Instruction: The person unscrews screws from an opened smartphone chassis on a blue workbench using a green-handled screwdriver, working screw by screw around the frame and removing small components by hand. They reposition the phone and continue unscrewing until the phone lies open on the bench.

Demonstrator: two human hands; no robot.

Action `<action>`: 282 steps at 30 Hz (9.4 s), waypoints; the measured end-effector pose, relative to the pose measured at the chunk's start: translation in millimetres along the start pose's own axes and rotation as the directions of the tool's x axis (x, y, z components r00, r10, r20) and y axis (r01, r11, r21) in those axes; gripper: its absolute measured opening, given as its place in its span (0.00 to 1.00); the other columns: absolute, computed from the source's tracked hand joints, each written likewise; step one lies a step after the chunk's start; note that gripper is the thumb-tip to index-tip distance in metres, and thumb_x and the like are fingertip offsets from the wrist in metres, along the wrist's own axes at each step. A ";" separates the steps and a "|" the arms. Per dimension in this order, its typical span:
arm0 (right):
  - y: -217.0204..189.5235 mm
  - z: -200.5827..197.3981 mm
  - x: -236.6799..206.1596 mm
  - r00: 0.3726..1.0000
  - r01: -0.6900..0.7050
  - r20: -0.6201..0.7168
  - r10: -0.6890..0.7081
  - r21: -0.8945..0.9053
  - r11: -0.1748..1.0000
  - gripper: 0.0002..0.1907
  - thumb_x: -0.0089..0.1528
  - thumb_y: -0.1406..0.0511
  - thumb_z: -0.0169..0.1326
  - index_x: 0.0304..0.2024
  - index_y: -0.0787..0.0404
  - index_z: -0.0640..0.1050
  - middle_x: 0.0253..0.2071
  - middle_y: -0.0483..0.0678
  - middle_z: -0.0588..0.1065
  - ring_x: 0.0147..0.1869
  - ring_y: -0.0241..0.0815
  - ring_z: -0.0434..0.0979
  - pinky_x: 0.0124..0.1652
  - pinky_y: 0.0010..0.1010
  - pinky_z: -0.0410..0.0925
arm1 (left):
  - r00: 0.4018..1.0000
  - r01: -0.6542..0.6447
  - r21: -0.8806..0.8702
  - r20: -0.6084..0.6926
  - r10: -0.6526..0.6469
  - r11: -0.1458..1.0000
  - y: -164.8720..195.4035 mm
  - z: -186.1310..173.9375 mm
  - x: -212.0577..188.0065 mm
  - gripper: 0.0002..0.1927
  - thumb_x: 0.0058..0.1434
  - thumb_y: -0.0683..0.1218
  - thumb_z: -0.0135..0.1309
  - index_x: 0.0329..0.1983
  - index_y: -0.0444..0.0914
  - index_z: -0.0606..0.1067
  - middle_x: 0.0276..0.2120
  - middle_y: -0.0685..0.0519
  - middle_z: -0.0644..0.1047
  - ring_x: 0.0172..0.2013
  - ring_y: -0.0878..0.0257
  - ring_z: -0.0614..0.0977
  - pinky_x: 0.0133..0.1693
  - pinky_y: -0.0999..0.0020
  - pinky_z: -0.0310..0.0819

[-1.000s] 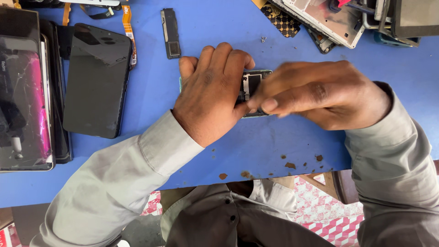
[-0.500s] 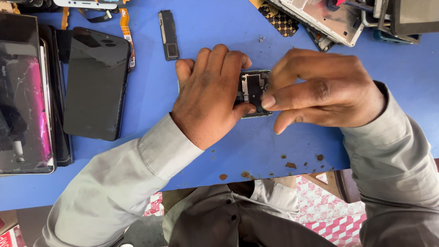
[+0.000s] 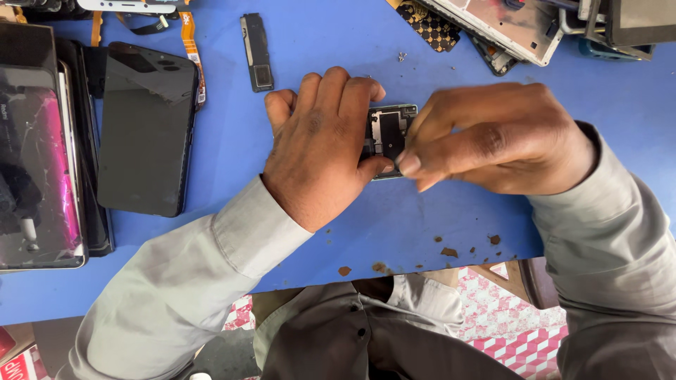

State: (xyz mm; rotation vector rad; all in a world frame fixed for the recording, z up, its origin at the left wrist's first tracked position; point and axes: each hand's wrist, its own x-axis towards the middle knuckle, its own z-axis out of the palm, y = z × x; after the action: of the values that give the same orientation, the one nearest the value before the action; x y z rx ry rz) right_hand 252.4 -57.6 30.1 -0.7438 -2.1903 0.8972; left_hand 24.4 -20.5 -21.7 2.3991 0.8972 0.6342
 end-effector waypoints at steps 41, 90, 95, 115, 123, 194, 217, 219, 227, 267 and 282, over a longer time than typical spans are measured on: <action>8.8 -7.7 -11.9 0.998 0.033 0.052 -0.032 -0.015 0.999 0.18 0.57 0.72 0.66 0.48 0.59 0.78 0.44 0.52 0.81 0.46 0.44 0.86 0.44 0.28 0.80 | 0.998 -0.045 0.039 -0.031 0.046 0.998 1.0 0.9 -1.8 0.31 0.50 0.52 0.72 0.54 0.39 0.73 0.45 0.51 0.70 0.49 0.52 0.71 0.48 0.50 0.55; 38.3 21.6 -15.1 0.908 -0.170 -0.419 0.017 -0.332 0.928 0.34 0.72 0.86 0.54 0.65 0.63 0.48 0.51 0.69 0.70 0.55 0.55 0.82 0.57 0.37 0.79 | 0.971 -0.072 0.191 -0.211 0.113 0.979 -32.3 -0.1 11.4 0.09 0.64 0.44 0.66 0.41 0.44 0.75 0.37 0.58 0.72 0.41 0.59 0.74 0.49 0.55 0.56; 37.0 24.4 -14.7 0.910 -0.205 -0.409 0.066 -0.308 0.929 0.33 0.72 0.87 0.53 0.63 0.62 0.48 0.50 0.66 0.71 0.54 0.55 0.82 0.55 0.37 0.79 | 0.967 -0.078 0.196 -0.222 0.122 0.978 -34.9 1.1 11.3 0.10 0.63 0.44 0.66 0.40 0.44 0.75 0.37 0.58 0.72 0.42 0.59 0.74 0.49 0.55 0.56; 33.2 36.6 -32.2 0.459 -0.361 -0.733 0.502 0.362 0.859 0.43 0.72 0.79 0.55 0.73 0.64 0.38 0.49 0.56 0.74 0.43 0.44 0.82 0.50 0.29 0.79 | 0.950 -0.151 0.285 -0.225 0.219 0.947 -24.5 12.4 24.0 0.05 0.62 0.44 0.62 0.35 0.41 0.76 0.37 0.55 0.70 0.45 0.58 0.73 0.52 0.55 0.59; 34.7 32.6 -41.3 0.754 -0.349 -0.637 0.159 -0.184 0.919 0.37 0.79 0.82 0.48 0.74 0.52 0.43 0.51 0.60 0.71 0.47 0.48 0.81 0.49 0.32 0.78 | 0.948 -0.153 0.353 -0.211 0.238 0.923 -23.1 13.9 29.8 0.04 0.62 0.43 0.60 0.31 0.41 0.77 0.36 0.55 0.71 0.44 0.59 0.73 0.52 0.55 0.59; 39.6 30.5 -37.3 0.744 -0.352 -0.651 0.150 -0.191 0.916 0.35 0.81 0.82 0.51 0.74 0.52 0.46 0.52 0.62 0.71 0.47 0.47 0.79 0.48 0.33 0.80 | 0.941 -0.170 0.159 -0.267 0.208 0.972 -34.0 2.2 33.7 0.08 0.65 0.39 0.62 0.41 0.40 0.72 0.39 0.57 0.75 0.41 0.59 0.75 0.48 0.59 0.63; 36.2 39.8 -62.5 0.731 -0.283 -0.681 0.055 -0.229 0.931 0.41 0.75 0.79 0.50 0.74 0.50 0.38 0.49 0.70 0.75 0.41 0.54 0.84 0.44 0.39 0.81 | 0.968 0.133 -0.971 0.084 -0.238 0.201 -34.4 2.5 29.2 0.11 0.71 0.34 0.58 0.52 0.32 0.70 0.44 0.45 0.83 0.45 0.62 0.86 0.50 0.69 0.83; 38.2 40.4 -65.1 0.712 -0.296 -0.698 0.076 -0.199 0.934 0.41 0.75 0.79 0.50 0.73 0.51 0.37 0.49 0.69 0.75 0.41 0.55 0.83 0.44 0.39 0.80 | 0.972 0.119 -0.980 0.082 -0.222 0.158 -33.2 2.4 28.0 0.12 0.71 0.34 0.59 0.52 0.33 0.70 0.44 0.45 0.83 0.45 0.62 0.86 0.51 0.68 0.84; 35.5 40.6 -68.5 0.737 -0.271 -0.674 0.050 -0.227 0.936 0.38 0.78 0.78 0.49 0.75 0.51 0.40 0.52 0.66 0.73 0.39 0.51 0.82 0.43 0.35 0.78 | 0.960 0.144 -0.981 0.106 -0.259 0.132 -30.6 2.0 29.1 0.12 0.70 0.36 0.60 0.52 0.33 0.70 0.41 0.45 0.83 0.42 0.61 0.86 0.46 0.69 0.83; 39.8 37.1 -57.5 0.780 -0.247 -0.626 0.006 -0.300 0.921 0.45 0.73 0.81 0.54 0.77 0.51 0.41 0.50 0.67 0.73 0.41 0.52 0.83 0.42 0.30 0.76 | 0.985 0.018 -0.675 -0.116 -0.130 0.738 -29.2 2.8 23.6 0.15 0.70 0.37 0.64 0.52 0.35 0.70 0.42 0.52 0.85 0.43 0.70 0.88 0.47 0.76 0.84; 29.5 27.3 -33.4 0.848 -0.199 -0.527 -0.056 -0.415 0.888 0.47 0.66 0.81 0.60 0.74 0.55 0.46 0.43 0.63 0.77 0.42 0.48 0.82 0.41 0.28 0.72 | 0.979 -0.184 -0.302 -0.137 0.148 0.936 -22.7 -5.3 19.4 0.18 0.67 0.35 0.61 0.57 0.39 0.70 0.45 0.58 0.82 0.45 0.63 0.84 0.52 0.65 0.73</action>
State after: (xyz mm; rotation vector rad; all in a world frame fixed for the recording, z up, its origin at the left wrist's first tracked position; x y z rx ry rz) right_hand 260.7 -73.6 -19.0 -1.1507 -1.8766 0.1450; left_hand 23.9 9.5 -26.3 2.1811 0.5869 0.9119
